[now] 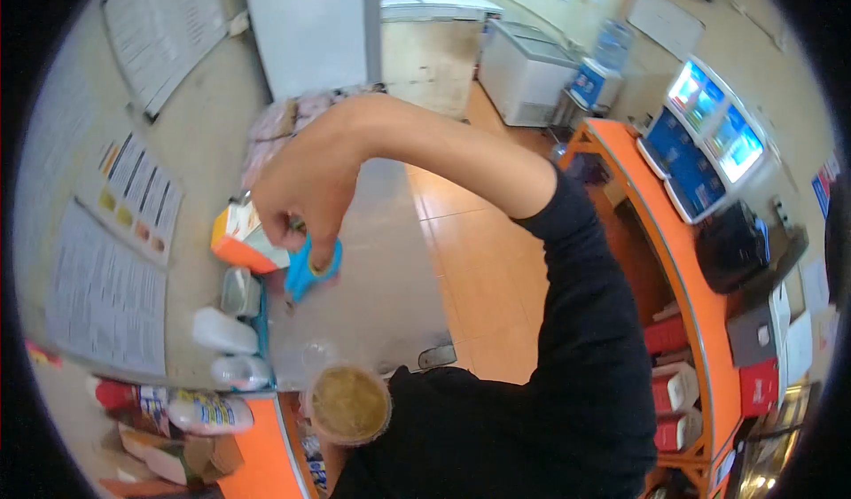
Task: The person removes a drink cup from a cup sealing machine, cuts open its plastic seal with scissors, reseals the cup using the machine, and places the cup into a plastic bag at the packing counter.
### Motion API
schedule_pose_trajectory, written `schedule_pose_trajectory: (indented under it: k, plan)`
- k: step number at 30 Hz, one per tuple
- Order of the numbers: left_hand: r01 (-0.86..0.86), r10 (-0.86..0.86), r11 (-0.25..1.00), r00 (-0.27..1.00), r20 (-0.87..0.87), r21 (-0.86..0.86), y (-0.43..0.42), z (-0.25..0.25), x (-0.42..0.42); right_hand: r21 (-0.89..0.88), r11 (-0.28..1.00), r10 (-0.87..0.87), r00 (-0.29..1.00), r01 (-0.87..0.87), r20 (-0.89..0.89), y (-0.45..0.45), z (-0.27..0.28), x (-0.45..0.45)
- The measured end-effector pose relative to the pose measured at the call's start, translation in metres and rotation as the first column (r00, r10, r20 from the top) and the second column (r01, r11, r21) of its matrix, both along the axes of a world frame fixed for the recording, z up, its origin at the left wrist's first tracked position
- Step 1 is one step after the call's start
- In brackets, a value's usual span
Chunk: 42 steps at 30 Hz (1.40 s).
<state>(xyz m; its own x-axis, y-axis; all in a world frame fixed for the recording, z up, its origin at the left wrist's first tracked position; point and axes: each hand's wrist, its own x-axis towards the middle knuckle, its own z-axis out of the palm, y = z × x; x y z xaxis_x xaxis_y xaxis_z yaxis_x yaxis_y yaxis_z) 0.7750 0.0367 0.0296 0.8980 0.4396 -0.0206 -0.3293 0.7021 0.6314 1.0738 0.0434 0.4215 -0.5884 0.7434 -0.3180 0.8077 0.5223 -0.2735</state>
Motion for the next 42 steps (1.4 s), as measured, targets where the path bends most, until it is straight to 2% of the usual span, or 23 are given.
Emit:
schedule_pose_trajectory:
  k: [3,5,7,8,10,11,12,13,15,17,18,19,20,21,23,25,26,27,28,30,33,37,42]
  plan:
    - [0.001,0.001,0.999,0.999,0.043,-0.035,0.014,-0.009,0.003,0.007,0.973,-0.223,0.955,0.229,-0.196,-0.012,-0.046,0.059]
    - [-0.002,0.006,0.998,0.997,0.08,-0.056,0.024,-0.012,0.004,0.025,0.928,-0.355,0.902,0.372,-0.245,-0.011,-0.141,0.102]
    - [-0.005,0.016,0.996,0.992,0.125,-0.088,0.033,-0.014,0.003,-0.139,0.828,-0.544,0.838,0.543,0.033,-0.011,-0.252,0.111]
    - [-0.008,0.023,0.995,0.989,0.146,-0.103,0.039,-0.016,0.003,0.03,0.742,-0.654,0.713,0.67,0.254,-0.011,-0.324,0.1]
    - [-0.006,0.03,0.992,0.981,0.191,-0.127,0.051,-0.019,0.004,0.035,0.502,-0.862,0.497,0.864,0.104,-0.027,-0.42,0.068]
    - [-0.001,0.029,0.991,0.976,0.216,-0.132,0.057,-0.019,0.005,-0.004,0.451,-0.89,0.45,0.893,0.08,-0.026,-0.459,0.05]
    - [0.009,0.023,0.991,0.973,0.232,-0.134,0.062,-0.018,0.009,-0.05,0.398,-0.914,0.401,0.916,0.059,-0.022,-0.484,0.041]
    - [0.025,0.006,0.991,0.975,0.224,-0.133,0.069,-0.016,0.016,-0.052,0.405,-0.912,0.408,0.913,0.053,-0.018,-0.485,0.04]
    - [0.003,0.026,0.988,0.981,0.19,-0.155,0.069,-0.016,0.014,-0.216,0.414,-0.908,0.419,0.884,-0.024,-0.011,-0.494,0.018]
    - [-0.166,0.168,0.971,0.986,-0.004,-0.172,0.062,-0.027,-0.004,-0.147,0.466,-0.885,0.456,0.873,-0.095,0.002,-0.508,0.012]
    - [-0.283,0.256,0.944,0.952,-0.167,-0.168,0.063,-0.029,0.0,-0.067,0.463,-0.885,0.458,0.884,-0.081,0.012,-0.519,0.012]
    - [-0.33,0.314,0.942,0.926,-0.209,-0.05,0.047,-0.007,0.007,-0.005,0.474,-0.872,0.469,0.88,-0.14,0.022,-0.513,0.016]
    - [-0.324,0.329,0.944,0.921,-0.208,0.059,0.039,0.016,0.011,-0.1,0.444,-0.873,0.405,0.891,-0.271,0.028,-0.453,0.009]
    - [-0.319,0.35,0.933,0.914,-0.206,0.167,0.031,0.038,0.017,-0.199,0.559,-0.746,0.383,0.805,-0.545,0.032,-0.404,0.005]
    - [-0.293,0.344,0.92,0.921,-0.181,0.261,0.032,0.039,0.018,-0.23,0.613,-0.478,0.123,0.756,-0.87,0.033,-0.303,-0.03]
    - [-0.348,0.401,0.902,0.895,-0.197,0.254,0.043,0.033,0.024,0.096,0.648,-0.214,0.302,0.756,-0.929,0.019,-0.209,-0.067]
    - [-0.377,0.403,0.897,0.912,-0.076,0.23,0.046,0.04,0.029,0.21,0.696,-0.095,0.378,0.687,-0.921,0.013,-0.194,-0.082]
    - [-0.397,0.396,0.895,0.917,0.049,0.205,0.049,0.048,0.032,0.325,0.72,0.028,0.442,0.614,-0.897,0.006,-0.184,-0.095]
    - [-0.418,0.416,0.884,0.908,0.053,0.208,0.047,0.059,0.032,0.329,0.732,0.042,0.443,0.596,-0.896,-0.003,-0.174,-0.108]
    - [-0.439,0.438,0.86,0.897,0.064,0.26,0.043,0.071,0.03,0.463,0.717,0.052,0.622,0.521,-0.781,-0.009,-0.164,-0.128]
    - [-0.473,0.48,0.835,0.876,0.046,0.282,0.04,0.054,0.02,0.451,0.699,-0.014,0.64,0.556,-0.768,-0.006,-0.168,-0.143]
    - [-0.496,0.536,0.774,0.844,0.009,0.393,0.041,0.062,0.01,0.488,0.687,-0.008,0.678,0.538,-0.735,-0.005,-0.171,-0.156]
    - [-0.538,0.623,0.666,0.782,0.011,0.518,0.048,0.071,0.009,0.363,0.756,-0.108,0.65,0.545,-0.752,-0.002,-0.172,-0.167]
